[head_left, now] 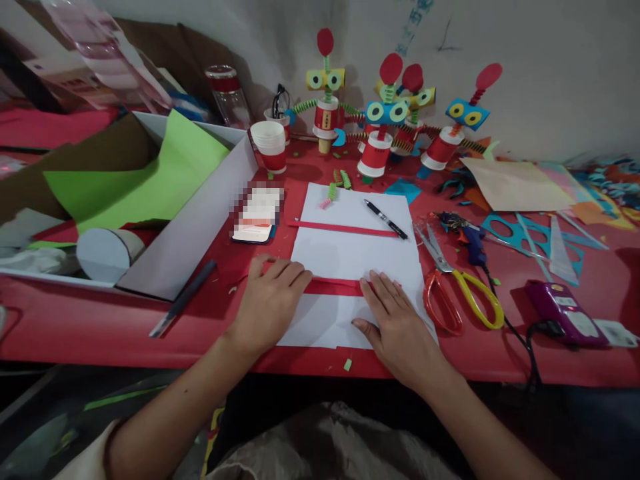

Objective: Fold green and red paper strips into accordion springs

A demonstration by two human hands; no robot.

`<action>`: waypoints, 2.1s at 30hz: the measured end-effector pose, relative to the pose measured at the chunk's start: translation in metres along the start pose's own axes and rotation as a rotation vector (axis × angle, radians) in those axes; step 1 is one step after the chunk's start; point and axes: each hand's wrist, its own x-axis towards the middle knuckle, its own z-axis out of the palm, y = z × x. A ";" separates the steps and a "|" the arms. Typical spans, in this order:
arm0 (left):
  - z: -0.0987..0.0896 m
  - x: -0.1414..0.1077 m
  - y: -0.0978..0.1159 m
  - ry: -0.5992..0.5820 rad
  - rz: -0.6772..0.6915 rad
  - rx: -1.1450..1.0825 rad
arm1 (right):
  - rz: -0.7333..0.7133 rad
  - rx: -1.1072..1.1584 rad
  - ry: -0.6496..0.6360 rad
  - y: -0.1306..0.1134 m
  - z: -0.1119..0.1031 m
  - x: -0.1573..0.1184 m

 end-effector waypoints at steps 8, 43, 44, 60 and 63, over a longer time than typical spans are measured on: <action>0.003 -0.006 -0.013 -0.027 0.158 -0.060 | 0.004 -0.003 -0.019 0.000 0.000 0.000; -0.004 -0.022 0.000 0.242 -0.298 0.062 | -0.010 -0.087 -0.011 -0.009 -0.004 0.003; -0.005 -0.016 0.012 0.282 -0.349 0.059 | -0.006 -0.089 -0.010 -0.010 -0.003 0.003; 0.016 -0.011 0.056 -0.053 -0.324 -0.288 | 0.025 -0.108 -0.011 -0.010 0.003 0.002; 0.017 -0.013 0.057 -0.019 -0.360 -0.295 | 0.023 -0.095 -0.017 -0.010 0.002 0.002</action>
